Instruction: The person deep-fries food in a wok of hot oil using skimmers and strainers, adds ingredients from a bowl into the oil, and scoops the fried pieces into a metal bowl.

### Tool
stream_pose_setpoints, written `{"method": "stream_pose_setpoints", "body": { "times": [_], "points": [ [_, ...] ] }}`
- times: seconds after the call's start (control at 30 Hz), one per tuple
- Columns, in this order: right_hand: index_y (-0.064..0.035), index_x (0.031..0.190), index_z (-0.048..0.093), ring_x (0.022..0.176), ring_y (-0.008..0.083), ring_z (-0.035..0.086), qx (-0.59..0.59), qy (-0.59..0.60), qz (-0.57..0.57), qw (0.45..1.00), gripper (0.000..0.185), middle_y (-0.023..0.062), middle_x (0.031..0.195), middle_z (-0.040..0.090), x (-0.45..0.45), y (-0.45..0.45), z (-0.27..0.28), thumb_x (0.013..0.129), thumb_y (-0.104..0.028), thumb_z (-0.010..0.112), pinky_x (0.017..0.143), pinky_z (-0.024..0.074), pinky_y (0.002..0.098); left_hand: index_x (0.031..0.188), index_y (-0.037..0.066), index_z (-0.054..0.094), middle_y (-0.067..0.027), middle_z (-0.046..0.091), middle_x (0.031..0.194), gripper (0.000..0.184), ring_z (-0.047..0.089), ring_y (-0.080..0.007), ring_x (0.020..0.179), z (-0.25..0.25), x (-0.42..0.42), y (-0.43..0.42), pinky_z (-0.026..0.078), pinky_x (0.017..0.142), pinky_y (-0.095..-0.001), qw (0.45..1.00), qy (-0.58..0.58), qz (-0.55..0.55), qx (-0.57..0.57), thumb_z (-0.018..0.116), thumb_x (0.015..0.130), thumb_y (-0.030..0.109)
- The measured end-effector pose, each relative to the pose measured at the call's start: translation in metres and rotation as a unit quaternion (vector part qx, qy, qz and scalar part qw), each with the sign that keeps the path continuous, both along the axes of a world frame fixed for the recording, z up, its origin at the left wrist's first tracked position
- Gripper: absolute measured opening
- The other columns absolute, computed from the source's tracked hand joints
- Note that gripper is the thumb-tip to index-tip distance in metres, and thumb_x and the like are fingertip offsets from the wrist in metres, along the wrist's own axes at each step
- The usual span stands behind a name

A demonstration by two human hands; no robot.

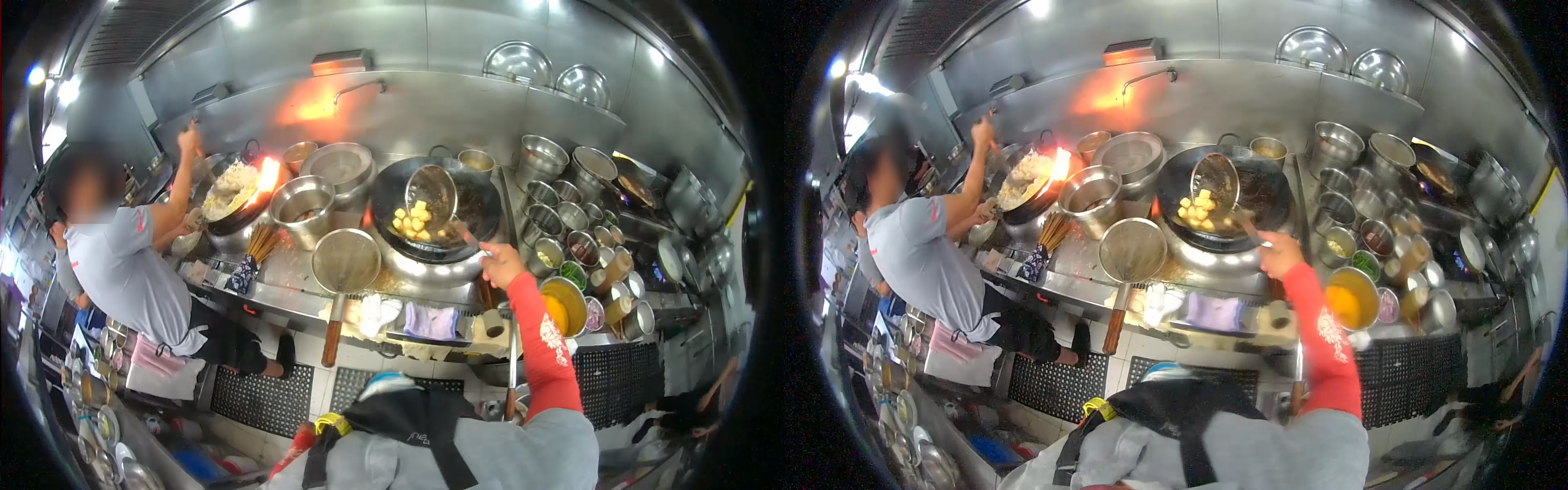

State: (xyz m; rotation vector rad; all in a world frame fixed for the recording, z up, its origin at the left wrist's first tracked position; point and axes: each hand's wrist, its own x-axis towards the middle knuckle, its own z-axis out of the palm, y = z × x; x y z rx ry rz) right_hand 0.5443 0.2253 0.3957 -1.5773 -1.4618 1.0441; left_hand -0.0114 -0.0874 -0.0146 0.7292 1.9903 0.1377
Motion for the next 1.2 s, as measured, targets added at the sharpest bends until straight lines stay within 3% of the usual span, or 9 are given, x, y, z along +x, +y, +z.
{"method": "stream_pose_setpoints", "body": {
  "times": [0.07, 0.17, 0.3, 0.33, 0.43, 0.53, 0.87, 1.03, 1.2],
  "points": [
    [-0.0084, 0.122, 0.053, 0.046, 0.0115, 0.052, 0.003, 0.028, -0.013, 1.0, 0.041, 0.0067, 0.061, 0.057, -0.003, -0.003, 0.0, 0.082, -0.012, 0.057, 0.039, 0.0422, 0.0268, 0.08, -0.002, 0.063, -0.0142, 0.062, 0.066, 0.021, 0.061, -0.0226, 0.05, 0.004, 0.0, 0.007, 0.05, 0.045, -0.0357, 1.0, 0.0, 0.0, 0.001, 0.06, 0.079, 0.019],
    [0.0006, 0.123, 0.051, 0.039, 0.0113, 0.048, 0.013, 0.029, -0.017, 0.999, 0.042, 0.0072, 0.058, 0.057, -0.005, 0.0, -0.007, 0.082, -0.008, 0.054, 0.039, 0.0402, 0.0257, 0.081, -0.002, 0.062, -0.0142, 0.062, 0.066, 0.021, 0.061, -0.0227, 0.05, 0.009, 0.001, 0.012, 0.05, 0.045, -0.0358, 1.0, 0.003, 0.0, 0.002, 0.06, 0.08, 0.019],
    [-0.0011, 0.119, 0.055, 0.041, 0.0116, 0.05, 0.066, -0.068, -0.016, 0.995, 0.039, 0.0087, 0.057, 0.057, -0.005, 0.009, -0.016, 0.081, -0.009, 0.056, 0.04, 0.0417, 0.0272, 0.081, -0.002, 0.062, -0.0141, 0.062, 0.067, 0.021, 0.061, -0.0229, 0.051, 0.014, 0.0, 0.013, 0.05, 0.045, -0.0358, 1.0, 0.003, 0.007, 0.007, 0.06, 0.08, 0.019],
    [-0.0011, 0.116, 0.057, 0.043, 0.0159, 0.055, 0.121, -0.116, -0.009, 0.986, 0.038, 0.0126, 0.058, 0.06, -0.003, 0.013, -0.021, 0.079, -0.01, 0.056, 0.046, 0.0463, 0.0302, 0.082, -0.002, 0.062, -0.0141, 0.062, 0.067, 0.021, 0.061, -0.023, 0.051, 0.015, 0.0, 0.013, 0.05, 0.045, -0.0359, 1.0, 0.002, 0.01, 0.008, 0.06, 0.08, 0.019],
    [-0.0001, 0.111, 0.059, 0.059, 0.0266, 0.064, 0.223, -0.238, -0.023, 0.945, 0.036, 0.0189, 0.072, 0.064, 0.005, 0.033, -0.037, 0.077, -0.011, 0.057, 0.061, 0.0507, 0.0341, 0.082, -0.002, 0.062, -0.0141, 0.062, 0.068, 0.021, 0.061, -0.0231, 0.051, 0.016, -0.001, 0.011, 0.05, 0.044, -0.0359, 1.0, 0.001, 0.017, 0.009, 0.06, 0.08, 0.019],
    [-0.0059, 0.106, 0.063, 0.097, 0.0361, 0.057, 0.216, -0.277, -0.061, 0.934, 0.033, 0.0216, 0.101, 0.061, 0.026, 0.053, -0.047, 0.074, -0.013, 0.056, 0.086, 0.0453, 0.0392, 0.083, -0.002, 0.062, -0.014, 0.062, 0.068, 0.021, 0.061, -0.0232, 0.051, 0.014, -0.001, 0.0, 0.05, 0.044, -0.036, 0.999, -0.002, 0.033, 0.006, 0.06, 0.08, 0.019],
    [-0.0065, 0.103, 0.063, 0.097, 0.0386, 0.057, 0.119, -0.378, -0.114, 0.911, 0.031, 0.0234, 0.098, 0.061, 0.051, 0.103, -0.066, 0.075, -0.015, 0.053, 0.086, 0.0451, 0.0419, 0.084, -0.002, 0.061, -0.0139, 0.063, 0.07, 0.021, 0.061, -0.0237, 0.052, 0.005, 0.009, -0.069, 0.051, 0.044, -0.0362, 0.996, -0.016, 0.079, -0.024, 0.06, 0.081, 0.019],
    [-0.011, 0.101, 0.063, 0.093, 0.0395, 0.058, 0.051, -0.426, -0.133, 0.893, 0.028, 0.0224, 0.094, 0.062, 0.002, 0.084, -0.017, 0.077, -0.014, 0.049, 0.081, 0.0463, 0.0457, 0.085, -0.001, 0.061, -0.0138, 0.063, 0.071, 0.021, 0.061, -0.0239, 0.052, 0.008, 0.021, -0.083, 0.051, 0.044, -0.0363, 0.993, -0.025, 0.111, -0.021, 0.06, 0.081, 0.019],
    [-0.0088, 0.097, 0.062, 0.088, 0.0417, 0.057, 0.128, -0.383, -0.155, 0.902, 0.026, 0.0246, 0.09, 0.06, 0.024, 0.089, -0.025, 0.076, -0.012, 0.048, 0.077, 0.0456, 0.0481, 0.086, -0.001, 0.061, -0.0137, 0.063, 0.072, 0.021, 0.061, -0.0241, 0.052, 0.007, 0.028, -0.071, 0.051, 0.044, -0.0364, 0.988, -0.034, 0.151, 0.0, 0.061, 0.081, 0.019]
  ]
}}
